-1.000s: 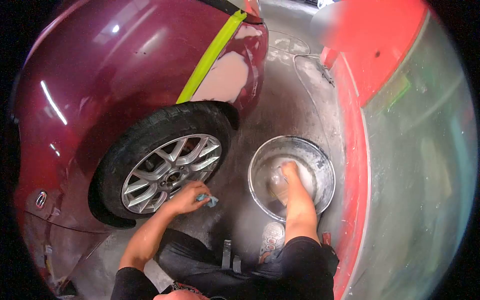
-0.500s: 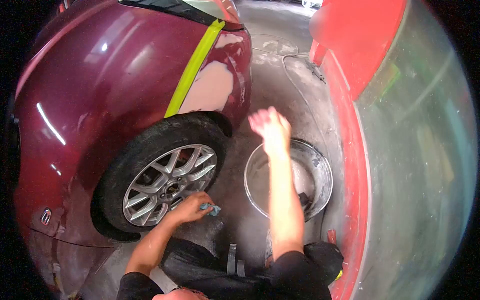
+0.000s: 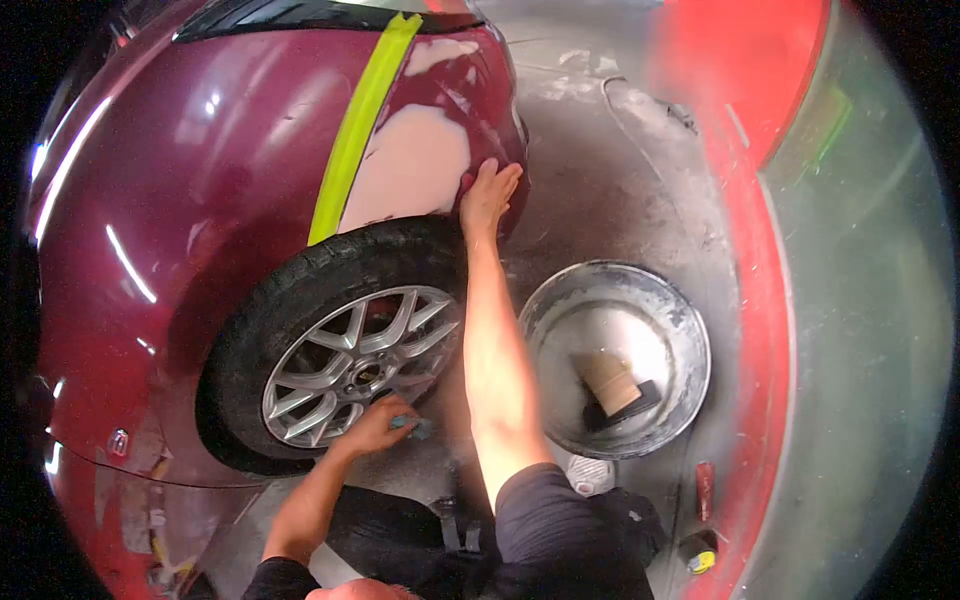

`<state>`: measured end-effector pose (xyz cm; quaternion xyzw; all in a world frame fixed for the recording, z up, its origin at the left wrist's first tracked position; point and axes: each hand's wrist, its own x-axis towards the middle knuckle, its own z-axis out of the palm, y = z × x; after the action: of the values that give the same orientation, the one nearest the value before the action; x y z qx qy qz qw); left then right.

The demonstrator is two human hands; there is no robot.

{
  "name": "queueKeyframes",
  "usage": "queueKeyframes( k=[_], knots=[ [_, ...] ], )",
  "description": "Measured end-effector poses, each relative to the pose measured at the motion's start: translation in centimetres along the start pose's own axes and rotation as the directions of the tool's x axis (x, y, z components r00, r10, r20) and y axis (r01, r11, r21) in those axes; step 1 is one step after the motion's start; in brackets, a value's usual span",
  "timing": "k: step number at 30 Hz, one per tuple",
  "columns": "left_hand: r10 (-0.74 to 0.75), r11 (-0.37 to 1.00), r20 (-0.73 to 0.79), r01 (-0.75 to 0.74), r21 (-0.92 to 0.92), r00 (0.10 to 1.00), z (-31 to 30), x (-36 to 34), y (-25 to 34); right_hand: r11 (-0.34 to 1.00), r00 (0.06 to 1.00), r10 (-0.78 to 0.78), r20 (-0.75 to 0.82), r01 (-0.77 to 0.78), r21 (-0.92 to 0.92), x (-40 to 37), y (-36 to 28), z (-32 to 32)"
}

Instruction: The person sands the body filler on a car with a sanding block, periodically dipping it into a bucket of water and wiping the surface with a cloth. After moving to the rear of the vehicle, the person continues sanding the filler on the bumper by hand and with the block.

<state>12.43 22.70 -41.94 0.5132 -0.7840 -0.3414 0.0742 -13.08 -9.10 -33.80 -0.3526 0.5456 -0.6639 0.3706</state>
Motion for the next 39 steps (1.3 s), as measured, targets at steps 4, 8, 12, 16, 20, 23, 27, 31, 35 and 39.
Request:
queueKeyframes(
  k=[4, 8, 12, 16, 20, 23, 27, 31, 35, 39],
  knots=[
    [-0.046, 0.999, 0.066, 0.045, 0.02, 0.997, 1.9, 0.4, -4.3, 0.977, 0.977, 0.213, -0.004, -0.213, -0.017, -1.4, -3.2, 0.1],
    [-0.012, 1.0, 0.073, 0.011, 0.011, 0.997, 1.9, 1.2, -3.8, 0.991, 0.999, 0.046, -0.027, -0.049, -0.121, -6.6, -7.0, 2.6],
    [-0.232, 0.96, 0.167, 0.253, -0.118, 0.958, 0.2, 2.0, 1.8, 0.952, 0.972, -0.218, -0.085, 0.193, -0.237, -12.3, -10.9, 5.8],
    [-0.381, 0.799, 0.165, 0.413, -0.436, 0.91, 3.0, 0.7, -3.1, 0.891, 0.933, -0.348, 0.096, 0.361, -0.276, -17.9, -13.7, 5.8],
    [-0.135, 0.96, 0.096, 0.154, -0.236, 0.986, 1.8, 0.8, -1.8, 0.856, 0.882, -0.456, 0.122, 0.472, -0.21, -16.4, -9.7, 4.6],
    [-0.085, 0.996, 0.084, 0.085, 0.003, 0.993, 0.5, 0.2, -0.9, 0.996, 0.995, -0.062, 0.072, 0.067, -0.056, -8.4, -4.6, 2.3],
    [-0.075, 0.996, 0.037, 0.073, 0.048, 0.997, 0.3, -0.6, -0.9, 0.98, 0.979, 0.2, 0.024, -0.2, -0.021, -3.9, -1.5, 1.3],
    [0.032, 0.997, 0.025, -0.034, 0.062, 0.999, 2.5, 0.1, -5.4, 0.992, 0.993, 0.114, -0.043, -0.116, -0.044, -8.4, -5.0, 3.0],
    [-0.039, 0.999, 0.051, 0.039, -0.013, 0.998, 1.1, 0.8, -1.2, 0.99, 0.999, 0.007, -0.047, -0.014, -0.138, -11.9, -8.6, 4.0],
    [-0.181, 0.982, 0.111, 0.185, -0.028, 0.977, 2.8, 1.3, -3.7, 0.963, 0.986, -0.165, 0.003, 0.161, -0.214, -15.1, -10.9, 4.5]
  ],
)
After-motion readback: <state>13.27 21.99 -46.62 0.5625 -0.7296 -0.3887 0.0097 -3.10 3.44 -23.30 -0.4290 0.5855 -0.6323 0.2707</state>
